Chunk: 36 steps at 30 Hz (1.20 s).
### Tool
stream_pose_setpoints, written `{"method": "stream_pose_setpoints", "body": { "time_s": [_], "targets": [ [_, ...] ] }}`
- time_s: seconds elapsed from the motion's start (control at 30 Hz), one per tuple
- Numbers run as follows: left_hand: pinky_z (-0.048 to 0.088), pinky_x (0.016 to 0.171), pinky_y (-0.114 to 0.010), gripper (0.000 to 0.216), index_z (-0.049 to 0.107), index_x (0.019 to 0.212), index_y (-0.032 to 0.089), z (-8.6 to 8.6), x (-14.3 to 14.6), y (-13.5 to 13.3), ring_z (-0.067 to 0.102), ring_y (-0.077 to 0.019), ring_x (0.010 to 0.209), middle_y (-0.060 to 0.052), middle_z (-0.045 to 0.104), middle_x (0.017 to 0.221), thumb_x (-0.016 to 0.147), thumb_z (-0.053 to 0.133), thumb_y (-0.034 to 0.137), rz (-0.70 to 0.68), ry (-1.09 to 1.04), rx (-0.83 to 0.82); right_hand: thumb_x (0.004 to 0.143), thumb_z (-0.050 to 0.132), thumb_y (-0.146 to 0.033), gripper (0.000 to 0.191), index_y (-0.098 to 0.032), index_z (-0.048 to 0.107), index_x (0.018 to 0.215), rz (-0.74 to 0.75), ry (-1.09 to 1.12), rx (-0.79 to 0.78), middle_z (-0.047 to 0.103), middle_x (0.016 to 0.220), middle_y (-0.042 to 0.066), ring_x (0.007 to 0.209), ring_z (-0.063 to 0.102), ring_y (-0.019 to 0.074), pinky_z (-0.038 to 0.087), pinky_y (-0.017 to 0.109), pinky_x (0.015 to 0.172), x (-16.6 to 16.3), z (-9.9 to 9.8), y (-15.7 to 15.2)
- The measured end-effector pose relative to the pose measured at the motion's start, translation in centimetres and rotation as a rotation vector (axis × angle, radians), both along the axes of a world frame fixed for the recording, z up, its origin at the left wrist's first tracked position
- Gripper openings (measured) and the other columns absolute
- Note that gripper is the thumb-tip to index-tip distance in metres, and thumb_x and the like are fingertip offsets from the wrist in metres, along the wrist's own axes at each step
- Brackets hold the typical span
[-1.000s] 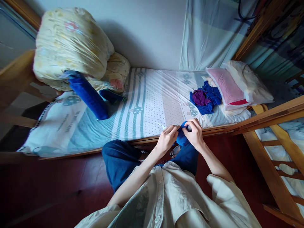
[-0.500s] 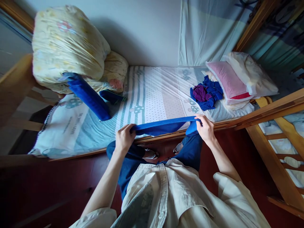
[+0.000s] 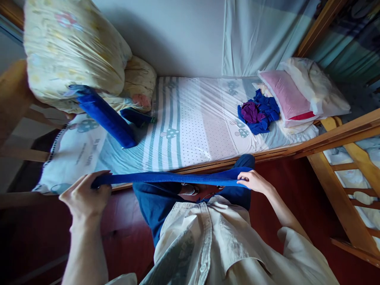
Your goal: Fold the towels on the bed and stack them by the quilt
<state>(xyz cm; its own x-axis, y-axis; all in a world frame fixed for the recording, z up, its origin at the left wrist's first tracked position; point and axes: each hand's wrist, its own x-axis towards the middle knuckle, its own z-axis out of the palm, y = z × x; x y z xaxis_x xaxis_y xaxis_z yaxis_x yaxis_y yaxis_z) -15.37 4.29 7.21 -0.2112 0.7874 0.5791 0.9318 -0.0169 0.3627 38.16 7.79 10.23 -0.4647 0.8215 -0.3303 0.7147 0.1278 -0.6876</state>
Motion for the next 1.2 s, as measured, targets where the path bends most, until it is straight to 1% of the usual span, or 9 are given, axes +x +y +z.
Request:
{"method": "stream_pose_setpoints", "body": {
  "time_s": [0.17,0.3,0.4,0.5,0.63,0.8,0.93,1.03,1.2],
  "targets": [
    [0.048,0.055,-0.029,0.029,0.076,0.073,0.028,1.3,-2.0,-1.8,0.068,-0.0205,0.058,0.0,0.072,0.065,0.077,0.047,0.029,-0.055,0.06,-0.16,0.085,0.068,-0.032,0.019,-0.016,0.076,0.089,-0.023,-0.06,-0.184,0.072,0.076,0.003,0.07,0.061,0.0159,0.047,0.025,0.066,0.1,-3.4,-2.0],
    [0.044,0.053,-0.031,0.03,0.073,0.069,0.03,1.9,-3.4,-3.2,0.063,-0.0223,0.054,0.0,0.064,0.054,0.073,0.043,0.032,0.046,0.098,-0.221,0.08,0.072,-0.021,0.01,-0.015,0.076,0.087,0.114,-0.168,-0.302,0.072,0.081,0.004,0.075,0.063,0.0167,0.048,0.026,0.071,-0.3,-6.2,-4.1],
    [0.044,0.054,-0.031,0.029,0.071,0.07,0.03,2.7,-3.6,-3.8,0.061,-0.0215,0.055,0.0,0.061,0.054,0.072,0.043,0.033,0.11,0.057,-0.259,0.079,0.071,-0.013,0.012,-0.017,0.077,0.088,0.227,-0.24,-0.27,0.075,0.094,0.006,0.089,0.068,0.0202,0.051,0.027,0.082,-0.5,-7.6,-5.6],
    [0.044,0.056,-0.031,0.028,0.07,0.069,0.03,3.8,-3.2,-3.9,0.062,-0.0212,0.058,0.001,0.06,0.055,0.071,0.043,0.034,0.123,0.008,-0.292,0.083,0.07,-0.014,0.013,-0.019,0.078,0.093,0.246,-0.294,-0.187,0.076,0.105,0.009,0.105,0.069,0.0246,0.052,0.032,0.094,-0.1,-8.0,-6.0],
    [0.046,0.06,-0.032,0.03,0.072,0.072,0.031,5.2,-2.8,-3.7,0.061,-0.0214,0.06,0.001,0.057,0.055,0.071,0.043,0.036,0.173,-0.037,-0.312,0.095,0.062,-0.023,0.016,-0.021,0.078,0.094,0.146,-0.309,-0.062,0.077,0.105,0.011,0.107,0.071,0.0262,0.053,0.035,0.1,1.7,-6.6,-4.1],
    [0.048,0.065,-0.037,0.037,0.078,0.077,0.034,5.8,-4.2,-4.0,0.059,-0.0254,0.062,0.0,0.054,0.054,0.071,0.042,0.041,0.239,0.009,-0.388,0.099,0.053,-0.027,0.025,-0.023,0.078,0.094,-0.01,-0.21,0.167,0.078,0.099,0.009,0.098,0.073,0.025,0.057,0.037,0.096,5.2,-2.9,-0.2],
    [0.054,0.077,-0.042,0.038,0.078,0.08,0.034,6.1,-5.1,-4.5,0.068,-0.0291,0.081,-0.001,0.072,0.081,0.074,0.042,0.044,0.181,0.028,-0.429,0.098,0.052,-0.027,0.028,-0.024,0.079,0.096,-0.05,-0.154,0.294,0.08,0.1,0.007,0.096,0.075,0.0248,0.059,0.037,0.094,7.1,-0.5,2.1],
    [0.056,0.081,-0.044,0.039,0.079,0.081,0.033,6.5,-5.3,-4.9,0.069,-0.0309,0.092,-0.003,0.073,0.098,0.075,0.042,0.045,0.104,0.053,-0.438,0.099,0.051,-0.029,0.03,-0.024,0.08,0.097,-0.106,-0.111,0.379,0.08,0.102,0.007,0.095,0.076,0.0235,0.061,0.036,0.093,7.8,0.4,3.2],
    [0.058,0.07,-0.035,0.035,0.081,0.076,0.046,7.4,-5.7,-6.4,0.064,-0.0221,0.068,0.002,0.069,0.084,0.066,0.048,0.04,-0.011,0.0,-0.482,0.098,0.053,-0.038,0.03,-0.023,0.079,0.099,-0.265,-0.033,0.374,0.079,0.102,0.006,0.078,0.075,0.0195,0.067,0.03,0.071,8.4,0.8,3.5]
  ]
}}
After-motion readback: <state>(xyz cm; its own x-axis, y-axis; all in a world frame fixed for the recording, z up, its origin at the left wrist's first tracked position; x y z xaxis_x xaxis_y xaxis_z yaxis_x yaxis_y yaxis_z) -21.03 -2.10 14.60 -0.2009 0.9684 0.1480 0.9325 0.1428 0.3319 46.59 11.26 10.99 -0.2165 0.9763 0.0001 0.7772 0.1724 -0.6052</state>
